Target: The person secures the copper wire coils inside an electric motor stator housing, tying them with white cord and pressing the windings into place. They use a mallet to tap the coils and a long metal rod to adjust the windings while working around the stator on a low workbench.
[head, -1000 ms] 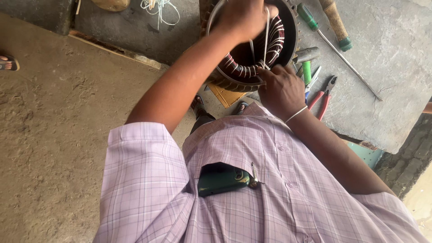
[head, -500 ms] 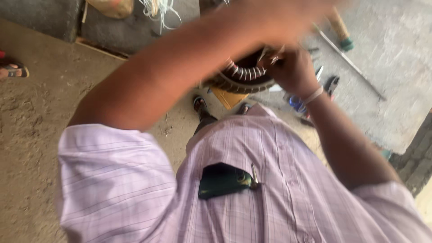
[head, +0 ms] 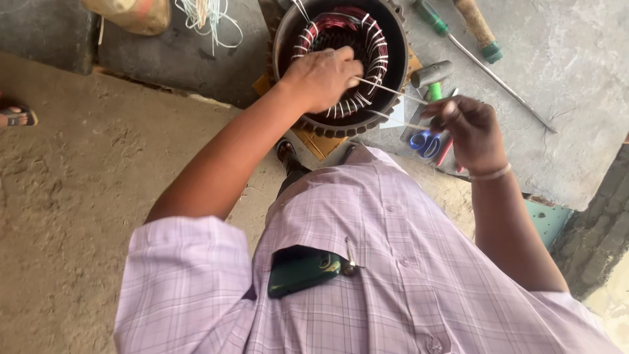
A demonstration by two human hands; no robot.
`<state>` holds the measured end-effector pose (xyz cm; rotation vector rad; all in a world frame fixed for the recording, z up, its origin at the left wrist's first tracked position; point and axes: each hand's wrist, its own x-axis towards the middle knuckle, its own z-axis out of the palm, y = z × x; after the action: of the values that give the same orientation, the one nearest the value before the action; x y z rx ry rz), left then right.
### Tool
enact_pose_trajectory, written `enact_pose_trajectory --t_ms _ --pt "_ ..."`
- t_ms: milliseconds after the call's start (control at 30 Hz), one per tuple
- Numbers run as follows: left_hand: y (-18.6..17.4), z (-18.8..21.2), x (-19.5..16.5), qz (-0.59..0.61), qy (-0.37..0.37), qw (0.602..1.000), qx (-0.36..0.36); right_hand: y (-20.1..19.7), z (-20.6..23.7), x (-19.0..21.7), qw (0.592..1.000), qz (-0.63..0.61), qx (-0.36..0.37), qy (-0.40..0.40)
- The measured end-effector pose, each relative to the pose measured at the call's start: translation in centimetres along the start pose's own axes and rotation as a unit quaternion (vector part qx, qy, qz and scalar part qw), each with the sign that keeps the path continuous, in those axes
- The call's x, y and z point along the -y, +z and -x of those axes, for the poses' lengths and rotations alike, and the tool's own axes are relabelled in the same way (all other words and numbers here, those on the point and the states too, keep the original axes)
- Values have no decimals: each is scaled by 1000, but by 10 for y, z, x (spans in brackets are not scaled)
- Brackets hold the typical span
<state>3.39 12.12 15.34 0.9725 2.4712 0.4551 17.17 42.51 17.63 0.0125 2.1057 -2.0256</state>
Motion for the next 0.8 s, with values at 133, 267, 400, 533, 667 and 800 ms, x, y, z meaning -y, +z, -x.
enact_pose_trajectory --t_ms 133,267,400,533,667,800 --pt "17 -27 19 -261 7 965 19 -34 -32 -86 984 71 -88 138" --pt "41 -50 30 -319 1 948 -3 -50 -65 -157 816 551 -139 103" --pt "54 -57 34 -317 -55 946 -47 -54 -96 -193 789 574 -105 191" --pt "55 -52 31 -280 -90 951 -90 -60 -106 -195 806 535 -151 202" --pt "54 -51 27 -283 -87 946 -134 -56 -57 -139 911 368 -180 55" --pt "55 -51 24 -282 -68 934 -209 -5 22 -60 967 -191 -113 128"
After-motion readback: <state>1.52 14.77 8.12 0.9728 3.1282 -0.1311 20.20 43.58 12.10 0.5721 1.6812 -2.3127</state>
